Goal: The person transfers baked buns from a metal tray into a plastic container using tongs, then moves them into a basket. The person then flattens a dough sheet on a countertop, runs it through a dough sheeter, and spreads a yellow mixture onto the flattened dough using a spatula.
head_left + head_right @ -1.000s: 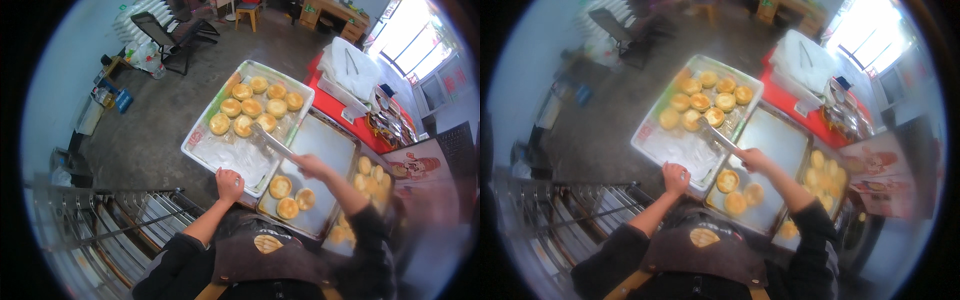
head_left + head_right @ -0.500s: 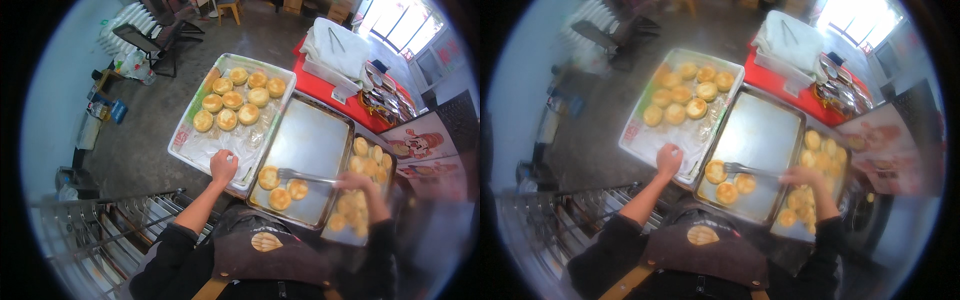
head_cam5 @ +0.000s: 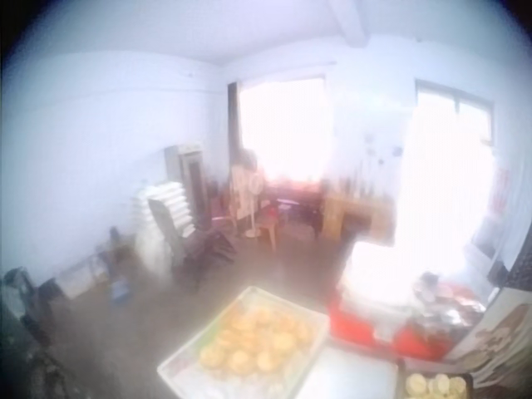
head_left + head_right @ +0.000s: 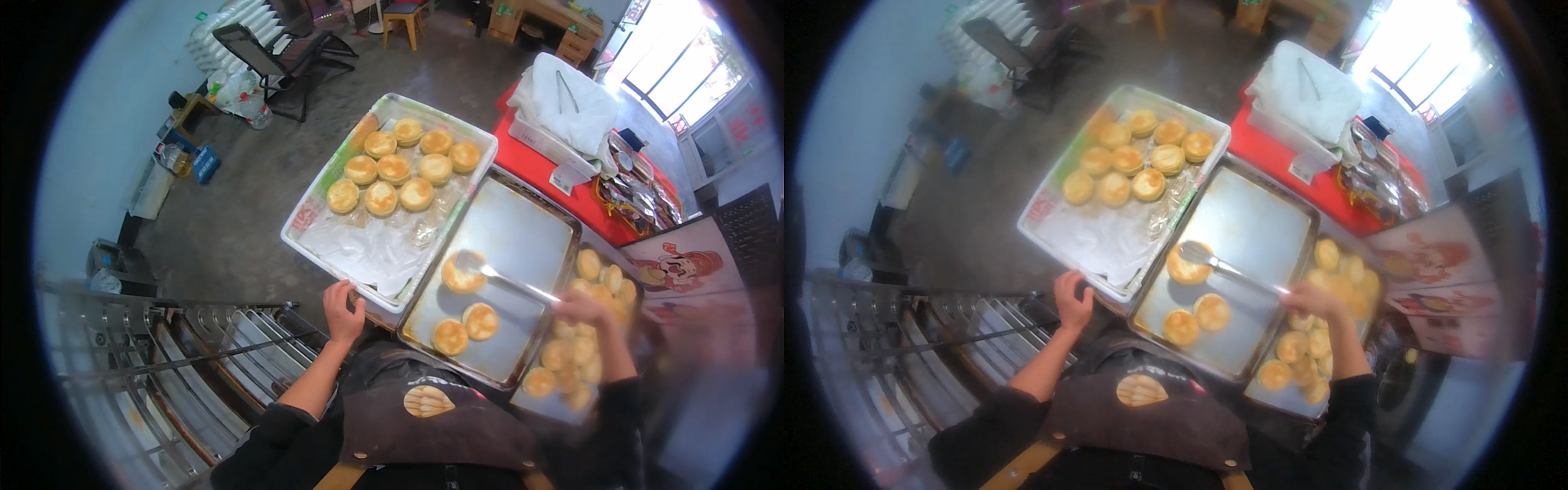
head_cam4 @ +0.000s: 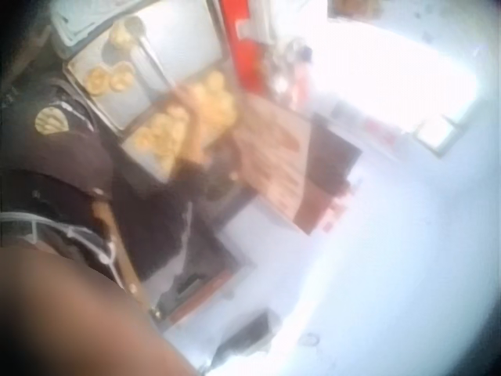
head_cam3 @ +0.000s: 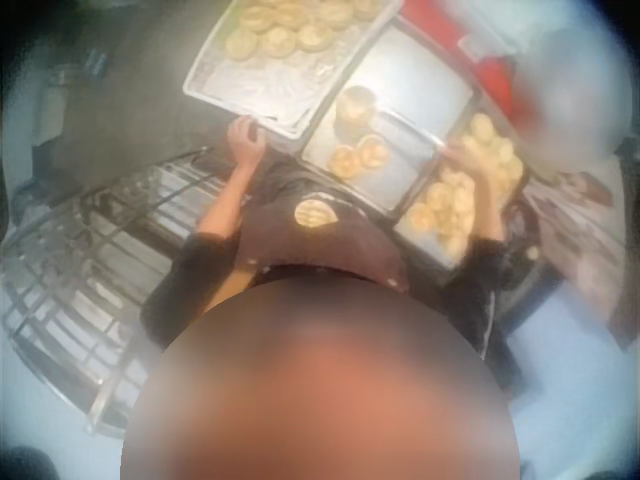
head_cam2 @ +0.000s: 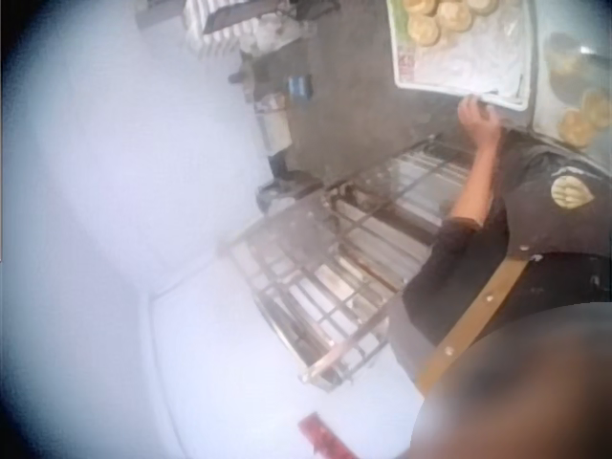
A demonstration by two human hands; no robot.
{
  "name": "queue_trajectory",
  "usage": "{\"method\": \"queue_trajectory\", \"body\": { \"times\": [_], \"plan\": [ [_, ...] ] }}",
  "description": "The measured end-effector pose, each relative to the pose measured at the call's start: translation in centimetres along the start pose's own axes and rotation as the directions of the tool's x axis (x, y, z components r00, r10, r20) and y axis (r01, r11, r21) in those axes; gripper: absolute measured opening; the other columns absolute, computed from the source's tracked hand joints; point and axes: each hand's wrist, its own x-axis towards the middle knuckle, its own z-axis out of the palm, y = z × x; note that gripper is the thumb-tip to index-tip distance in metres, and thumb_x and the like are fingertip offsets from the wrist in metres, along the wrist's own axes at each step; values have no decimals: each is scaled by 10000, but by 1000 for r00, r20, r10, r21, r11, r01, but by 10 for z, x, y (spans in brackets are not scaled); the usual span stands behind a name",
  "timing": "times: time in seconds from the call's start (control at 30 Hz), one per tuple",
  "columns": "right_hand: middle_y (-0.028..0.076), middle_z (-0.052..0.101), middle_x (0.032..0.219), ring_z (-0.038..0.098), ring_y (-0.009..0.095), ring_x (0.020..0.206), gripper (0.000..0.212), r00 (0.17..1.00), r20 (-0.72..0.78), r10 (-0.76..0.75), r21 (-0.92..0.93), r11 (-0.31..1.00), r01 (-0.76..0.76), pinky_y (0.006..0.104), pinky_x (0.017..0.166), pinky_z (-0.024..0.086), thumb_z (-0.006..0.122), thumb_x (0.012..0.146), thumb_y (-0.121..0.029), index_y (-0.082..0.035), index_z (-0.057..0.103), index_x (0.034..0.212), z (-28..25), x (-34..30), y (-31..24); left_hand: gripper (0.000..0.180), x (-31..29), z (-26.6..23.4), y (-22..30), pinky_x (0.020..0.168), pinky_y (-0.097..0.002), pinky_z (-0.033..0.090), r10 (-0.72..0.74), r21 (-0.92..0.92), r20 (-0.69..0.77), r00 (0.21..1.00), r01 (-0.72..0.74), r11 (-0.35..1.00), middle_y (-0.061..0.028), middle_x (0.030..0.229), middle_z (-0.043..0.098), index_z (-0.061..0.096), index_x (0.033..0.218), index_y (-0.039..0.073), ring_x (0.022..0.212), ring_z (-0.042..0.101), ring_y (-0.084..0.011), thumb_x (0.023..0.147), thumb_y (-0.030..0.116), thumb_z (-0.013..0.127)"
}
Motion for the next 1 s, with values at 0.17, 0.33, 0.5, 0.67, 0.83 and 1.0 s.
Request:
{"method": "queue_trajectory", "body": {
  "times": [0.17,0.33,0.5,0.67,0.83,1.0],
  "plan": [
    [-33,515,697,438,67,532,315,997,29,-68,598,800,37,221,467,356,608,1047,-418,-106,659,1038,84,27,-60,348,-1,20,-1,1026,-501,419,-87,-61,-66,994,83,995,-183,1246,595,627,1120,37,1157,537,-401,781,92,686],
    [28,510,818,365,85,526,389,967,111,230,900,390,-196,239,461,358,640,1022,-465,-126,610,1210,193,88,-150,364,9,32,-7,1048,-511,392,-83,-27,-98,992,81,996,-174,1263,590,624,1137,38,1176,524,-401,784,109,678],
    [45,527,879,407,126,581,457,943,-15,332,967,246,-71,283,500,409,624,1012,-527,-130,549,1225,243,97,-208,368,20,39,-15,1072,-540,360,-39,-10,-99,994,38,999,-155,1250,598,622,1138,58,1186,526,-391,783,132,681],
    [28,520,824,408,124,585,392,951,9,309,976,204,-76,256,528,405,584,1040,-506,-145,512,1174,244,34,-209,390,33,52,-2,1156,-567,301,17,-34,-15,1000,-18,999,-121,1216,619,612,1158,77,1209,536,-367,778,127,682],
    [3,512,780,397,89,564,313,996,82,27,954,287,-86,228,500,367,561,1063,-460,-165,515,1158,202,-72,-140,396,46,59,16,1182,-569,279,33,-110,16,999,-31,993,-112,1205,625,611,1164,81,1213,544,-351,778,127,683],
    [-31,533,673,505,81,545,371,922,-308,236,421,903,-90,256,460,429,594,1041,-453,-96,677,982,134,-140,-34,392,32,50,26,1109,-533,340,123,-167,54,991,-112,980,-126,1207,620,622,1169,71,1182,548,-355,789,144,682]
  ]
}}
